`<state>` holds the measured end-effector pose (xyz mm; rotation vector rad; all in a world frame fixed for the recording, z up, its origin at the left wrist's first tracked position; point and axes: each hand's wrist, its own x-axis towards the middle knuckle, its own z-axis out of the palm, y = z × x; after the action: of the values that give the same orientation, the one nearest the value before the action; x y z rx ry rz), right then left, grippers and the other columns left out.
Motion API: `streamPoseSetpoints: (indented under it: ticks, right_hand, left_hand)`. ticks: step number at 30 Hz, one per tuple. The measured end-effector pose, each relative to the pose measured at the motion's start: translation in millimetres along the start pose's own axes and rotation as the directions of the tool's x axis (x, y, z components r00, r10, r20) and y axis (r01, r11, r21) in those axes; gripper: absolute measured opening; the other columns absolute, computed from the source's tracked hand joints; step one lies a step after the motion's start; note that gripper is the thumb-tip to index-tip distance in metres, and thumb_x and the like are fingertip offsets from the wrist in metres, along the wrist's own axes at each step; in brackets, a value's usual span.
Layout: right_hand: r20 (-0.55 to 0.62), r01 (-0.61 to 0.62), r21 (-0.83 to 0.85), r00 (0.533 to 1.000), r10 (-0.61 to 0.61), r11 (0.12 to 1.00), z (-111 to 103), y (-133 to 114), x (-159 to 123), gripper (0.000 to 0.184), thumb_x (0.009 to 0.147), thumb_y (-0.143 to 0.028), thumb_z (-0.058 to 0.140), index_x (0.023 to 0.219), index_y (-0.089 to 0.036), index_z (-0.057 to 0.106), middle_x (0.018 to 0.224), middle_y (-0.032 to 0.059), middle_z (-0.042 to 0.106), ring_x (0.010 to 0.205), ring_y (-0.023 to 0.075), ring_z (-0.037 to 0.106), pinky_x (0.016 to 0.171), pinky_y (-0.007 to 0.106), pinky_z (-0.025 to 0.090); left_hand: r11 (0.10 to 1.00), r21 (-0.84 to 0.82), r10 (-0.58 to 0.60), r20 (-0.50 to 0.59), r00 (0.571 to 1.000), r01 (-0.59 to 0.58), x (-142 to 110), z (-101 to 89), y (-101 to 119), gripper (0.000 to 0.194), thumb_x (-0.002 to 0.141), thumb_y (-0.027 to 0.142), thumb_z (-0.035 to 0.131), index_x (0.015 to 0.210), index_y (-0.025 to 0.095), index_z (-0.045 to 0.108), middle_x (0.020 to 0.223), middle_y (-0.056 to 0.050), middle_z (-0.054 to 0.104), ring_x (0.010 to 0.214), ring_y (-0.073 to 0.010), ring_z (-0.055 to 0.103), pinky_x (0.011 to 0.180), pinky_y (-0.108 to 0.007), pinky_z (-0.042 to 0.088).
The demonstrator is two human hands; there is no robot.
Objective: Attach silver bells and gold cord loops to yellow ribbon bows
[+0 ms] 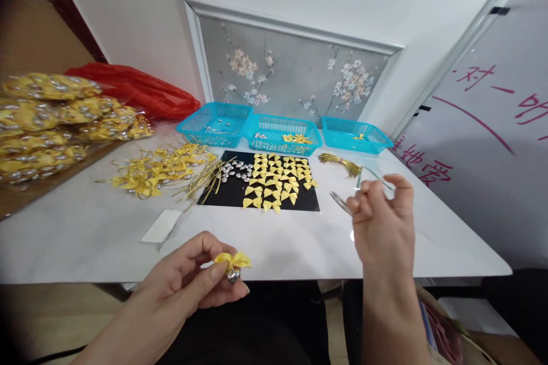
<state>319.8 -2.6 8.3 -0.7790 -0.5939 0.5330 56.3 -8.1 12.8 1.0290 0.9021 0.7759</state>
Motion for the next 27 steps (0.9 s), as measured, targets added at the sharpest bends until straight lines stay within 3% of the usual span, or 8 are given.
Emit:
streamPoseSetpoints:
  ticks: [3,5,7,11,14,20,23,27]
  right_hand:
    - [0.220,-0.115,-0.193,0.963,0.157,0.974,15,-4,-50,0.009,0.081,-0.014,0.071,0.083,-0.020,0.064,0.063,-0.0028,0.057,0.049,0.0082,0.049,0.047,0.018,0.043]
    - [0.503,0.038,-0.512,0.823,0.264,0.858,25,-3,-85,0.009,0.093,-0.020,0.057,0.094,-0.022,0.066,0.061,-0.0039,0.053,0.051,0.0101,0.053,0.049,0.019,0.045]
    - [0.614,0.251,-0.570,0.763,0.203,0.782,33,3,-112,0.013,0.095,-0.021,0.053,0.101,-0.022,0.064,0.085,0.0025,0.061,0.059,0.0115,0.057,0.055,0.023,0.050]
    - [0.611,0.467,-0.578,0.791,-0.024,0.669,44,23,-131,0.010,0.094,-0.022,0.058,0.104,-0.023,0.060,0.091,0.0040,0.059,0.064,0.0135,0.059,0.061,0.026,0.056]
    - [0.637,0.595,-0.550,0.753,-0.165,0.587,46,35,-132,0.018,0.096,-0.013,0.052,0.110,-0.021,0.059,0.094,0.0073,0.061,0.080,0.0172,0.065,0.069,0.028,0.058]
    - [0.660,0.740,-0.615,0.672,-0.334,0.273,34,43,-147,0.043,0.085,0.000,0.065,0.122,-0.023,0.064,0.106,0.0103,0.070,0.095,0.0260,0.069,0.081,0.036,0.058]
    - [0.638,0.710,-0.595,0.703,-0.316,0.378,29,37,-141,0.041,0.087,-0.003,0.062,0.122,-0.025,0.065,0.105,0.0096,0.069,0.094,0.0247,0.069,0.083,0.037,0.058]
    - [0.478,0.407,-0.588,0.872,-0.106,0.699,28,26,-115,0.020,0.094,-0.022,0.056,0.111,-0.023,0.067,0.105,0.0100,0.063,0.085,0.0189,0.065,0.073,0.030,0.058]
  left_hand:
    - [1.000,0.009,0.014,0.004,1.000,-0.015,3,-1.6,-2,0.021,0.086,0.035,0.071,0.078,0.020,0.059,0.081,0.003,0.068,0.075,-0.0153,0.072,0.081,-0.031,0.062]
    - [0.999,0.018,0.036,0.014,0.999,-0.037,6,-3.2,-3,0.020,0.087,0.035,0.070,0.079,0.020,0.059,0.082,0.003,0.067,0.079,-0.0153,0.070,0.085,-0.032,0.060]
    - [0.997,0.044,0.069,0.014,0.998,-0.069,9,-4.4,-3,0.021,0.087,0.036,0.069,0.078,0.020,0.059,0.081,0.003,0.066,0.080,-0.0148,0.067,0.084,-0.030,0.059]
    - [0.987,0.107,0.123,-0.015,0.992,-0.121,11,-4.8,-3,0.022,0.086,0.037,0.068,0.077,0.020,0.059,0.075,0.003,0.065,0.075,-0.0136,0.062,0.071,-0.022,0.055]
    - [0.990,0.076,0.118,-0.038,0.992,-0.115,10,-4.3,-2,0.023,0.084,0.037,0.071,0.076,0.019,0.059,0.076,0.003,0.066,0.077,-0.0143,0.062,0.077,-0.025,0.056]
    - [0.997,-0.009,0.082,-0.048,0.995,-0.082,11,-4.7,-4,0.026,0.079,0.039,0.076,0.075,0.018,0.060,0.077,0.002,0.066,0.078,-0.0150,0.063,0.081,-0.030,0.058]
    - [0.995,-0.056,0.074,-0.054,0.996,-0.077,11,-7.1,-6,0.024,0.081,0.035,0.076,0.074,0.019,0.060,0.078,0.002,0.070,0.080,-0.0139,0.064,0.084,-0.028,0.057]
    - [0.998,-0.040,0.050,-0.046,0.998,-0.052,9,-8.7,-7,0.023,0.083,0.035,0.074,0.074,0.019,0.060,0.081,-0.001,0.074,0.086,-0.0172,0.067,0.085,-0.031,0.059]
